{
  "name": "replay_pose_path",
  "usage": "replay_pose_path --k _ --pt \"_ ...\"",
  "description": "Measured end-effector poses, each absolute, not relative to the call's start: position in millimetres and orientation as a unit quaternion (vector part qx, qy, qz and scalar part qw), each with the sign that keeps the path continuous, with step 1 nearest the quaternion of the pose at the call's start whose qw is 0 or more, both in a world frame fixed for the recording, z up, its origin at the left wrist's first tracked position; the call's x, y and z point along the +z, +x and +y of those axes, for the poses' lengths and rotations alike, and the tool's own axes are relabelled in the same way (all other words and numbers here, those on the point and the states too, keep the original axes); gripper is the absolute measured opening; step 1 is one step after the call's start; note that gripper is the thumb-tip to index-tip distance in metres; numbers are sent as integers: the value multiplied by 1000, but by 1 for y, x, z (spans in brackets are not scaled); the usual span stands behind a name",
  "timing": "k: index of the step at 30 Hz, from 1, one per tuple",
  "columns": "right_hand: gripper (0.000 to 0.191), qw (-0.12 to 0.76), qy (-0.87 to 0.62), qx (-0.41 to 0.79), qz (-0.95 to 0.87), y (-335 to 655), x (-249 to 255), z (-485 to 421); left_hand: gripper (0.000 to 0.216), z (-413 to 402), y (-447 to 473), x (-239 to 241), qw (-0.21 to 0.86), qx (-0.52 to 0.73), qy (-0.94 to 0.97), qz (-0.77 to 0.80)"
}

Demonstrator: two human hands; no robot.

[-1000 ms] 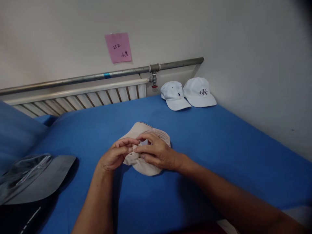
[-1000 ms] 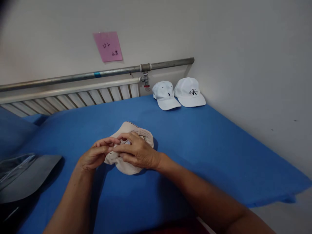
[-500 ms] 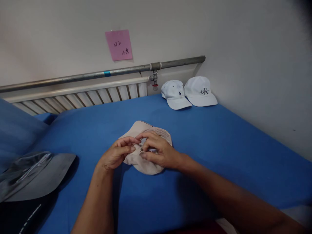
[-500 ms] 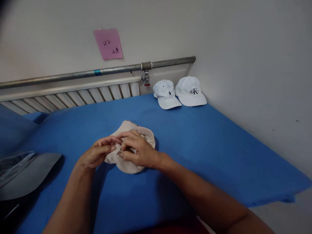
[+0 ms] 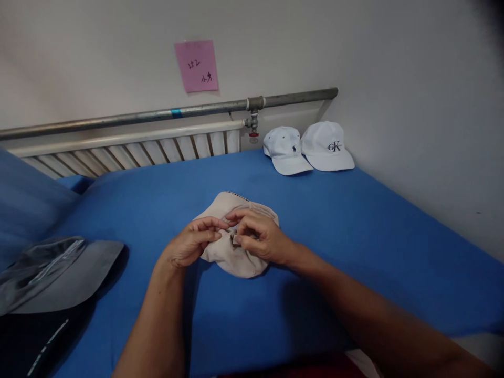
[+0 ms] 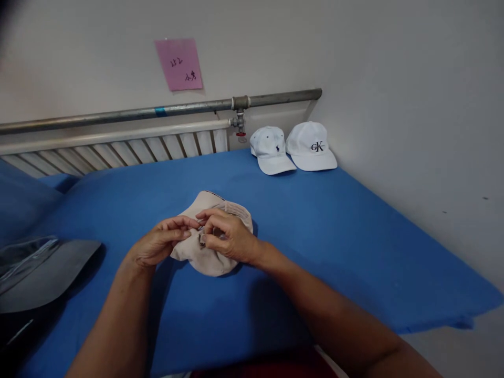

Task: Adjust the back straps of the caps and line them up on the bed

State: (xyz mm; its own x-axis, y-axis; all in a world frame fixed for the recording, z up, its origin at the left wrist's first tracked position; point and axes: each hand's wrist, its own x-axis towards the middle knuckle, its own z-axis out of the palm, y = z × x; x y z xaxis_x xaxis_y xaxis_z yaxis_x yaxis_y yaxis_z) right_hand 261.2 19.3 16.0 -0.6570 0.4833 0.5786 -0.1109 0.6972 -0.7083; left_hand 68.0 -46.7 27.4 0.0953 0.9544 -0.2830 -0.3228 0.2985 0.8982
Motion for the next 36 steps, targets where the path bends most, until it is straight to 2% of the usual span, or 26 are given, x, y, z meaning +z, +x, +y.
replay_pose_path --k 12,20,25,30,36 --pt "15 414 -121 318 -844 258 14 18 27 -47 73 30 638 509 336 471" --pt "11 382 -125 302 -865 259 18 18 24 -48 78 31 616 536 338 467" --pt "3 404 -115 294 -858 260 16 21 22 -49 79 34 607 551 333 466" --pt "7 389 -64 312 -865 266 21 23 24 -50 76 34 595 561 332 471" --pt "6 403 -70 344 -845 264 21 22 16 -50 77 32 565 579 365 461"
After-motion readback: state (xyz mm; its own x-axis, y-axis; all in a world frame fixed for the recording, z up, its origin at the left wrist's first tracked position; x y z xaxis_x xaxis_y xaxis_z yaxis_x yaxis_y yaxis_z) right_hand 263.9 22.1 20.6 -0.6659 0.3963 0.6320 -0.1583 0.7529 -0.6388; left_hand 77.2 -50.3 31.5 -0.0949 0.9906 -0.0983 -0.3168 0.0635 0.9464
